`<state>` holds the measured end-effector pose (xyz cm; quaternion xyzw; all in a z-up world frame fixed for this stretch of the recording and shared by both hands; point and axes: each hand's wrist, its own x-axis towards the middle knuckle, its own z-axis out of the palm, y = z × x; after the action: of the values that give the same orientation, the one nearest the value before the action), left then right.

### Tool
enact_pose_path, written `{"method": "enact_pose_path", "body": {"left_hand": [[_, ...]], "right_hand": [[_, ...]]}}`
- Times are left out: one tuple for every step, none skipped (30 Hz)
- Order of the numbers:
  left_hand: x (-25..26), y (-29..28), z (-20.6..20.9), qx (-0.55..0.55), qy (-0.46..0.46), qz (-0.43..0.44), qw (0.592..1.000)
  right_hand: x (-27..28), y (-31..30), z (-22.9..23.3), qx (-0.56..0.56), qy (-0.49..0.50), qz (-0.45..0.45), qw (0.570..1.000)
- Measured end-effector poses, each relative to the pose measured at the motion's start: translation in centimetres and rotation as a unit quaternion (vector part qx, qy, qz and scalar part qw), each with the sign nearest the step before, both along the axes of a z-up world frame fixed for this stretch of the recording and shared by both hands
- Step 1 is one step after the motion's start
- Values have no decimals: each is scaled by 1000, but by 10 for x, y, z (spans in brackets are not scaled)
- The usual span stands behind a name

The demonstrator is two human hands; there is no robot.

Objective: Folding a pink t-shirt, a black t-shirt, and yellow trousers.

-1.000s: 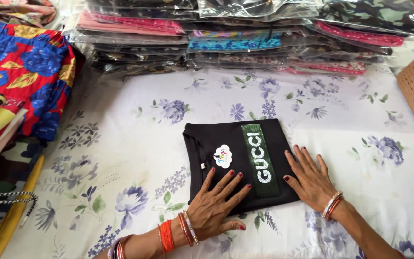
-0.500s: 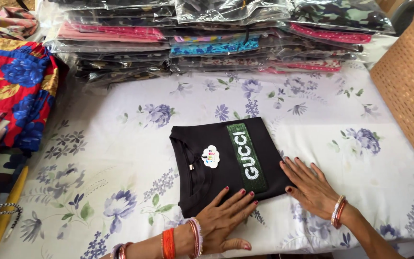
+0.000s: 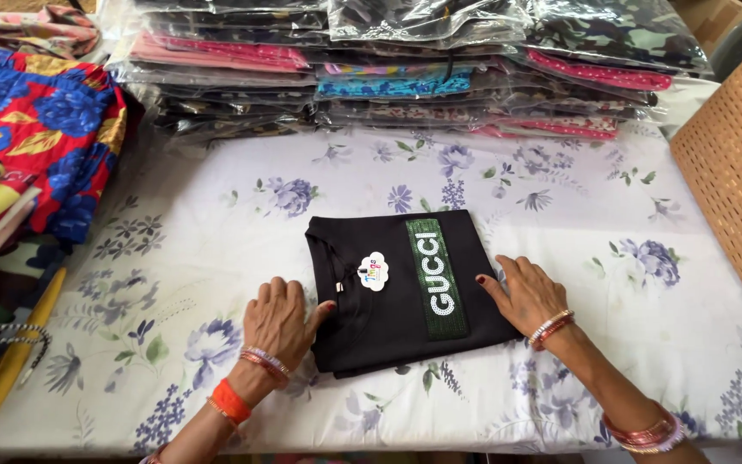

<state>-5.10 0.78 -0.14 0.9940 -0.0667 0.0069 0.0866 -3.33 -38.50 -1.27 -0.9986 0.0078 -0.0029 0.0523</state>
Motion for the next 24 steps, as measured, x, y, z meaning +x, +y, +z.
{"method": "enact_pose_path", "body": {"left_hand": [[-1,-1,-6,-13,-51,0,999],[-3,-9,-8,-14,-51,4,999],[-6,-16,-10,-43,-75,-2,996],[-9,-24,-12,-71,-99,-8,993],[-9,-29,-10,-73,-98,-5,992],[-11,-35,-10,-64,-107,-2,992],[-12,-40,-9,-55,-115,1,992],[-12,-41,-8,-55,-115,5,992],[-11,-43,-6,-50,-85,8,995],[-11,-44,-5,-44,-56,10,997],[-10,-46,-6,-43,-57,15,997],[-8,-50,-7,-43,-45,26,998],[-7,-53,-8,-44,-33,38,998],[-6,-56,-6,-44,-35,40,998],[-6,-60,-4,-49,-25,47,997],[-6,-64,-3,-54,-12,52,997],[-6,-68,0,-56,-12,53,997],[-6,-69,4,-64,8,68,996],[-7,-71,8,-73,28,82,994],[-6,-70,9,-72,26,86,993],[-6,-68,10,-103,41,89,990],[-4,-66,12,-136,56,92,985],[-1,-62,6,-136,52,96,985],[2,-56,1,-195,67,95,974]], "right_hand": [[3,3,-1,0,-10,2,1000],[5,7,-2,-2,-10,5,1000],[7,10,-3,-9,-20,7,1000],[8,13,-3,-16,-29,9,999],[10,13,-4,-17,-28,12,999],[12,13,-6,-23,-43,22,999],[13,13,-8,-28,-58,31,997],[14,13,-10,-28,-58,36,997],[15,12,-11,-19,-70,44,996],[16,13,-13,-8,-82,53,995],[15,14,-15,-7,-82,57,995],[15,14,-16,11,-88,57,994],[14,14,-18,29,-94,56,994],[15,12,-22,30,-96,59,993],[16,10,-27,46,-114,68,990],[15,7,-32,60,-130,76,987],[13,6,-32,59,-129,77,987],[11,6,-31,76,-141,86,983],[10,6,-30,93,-152,94,979],[9,8,-26,95,-154,98,979],[7,11,-23,117,-138,86,980],[8,13,-19,138,-122,75,980],[7,13,-17,139,-124,80,979],[8,13,-16,165,-114,68,977]]}}
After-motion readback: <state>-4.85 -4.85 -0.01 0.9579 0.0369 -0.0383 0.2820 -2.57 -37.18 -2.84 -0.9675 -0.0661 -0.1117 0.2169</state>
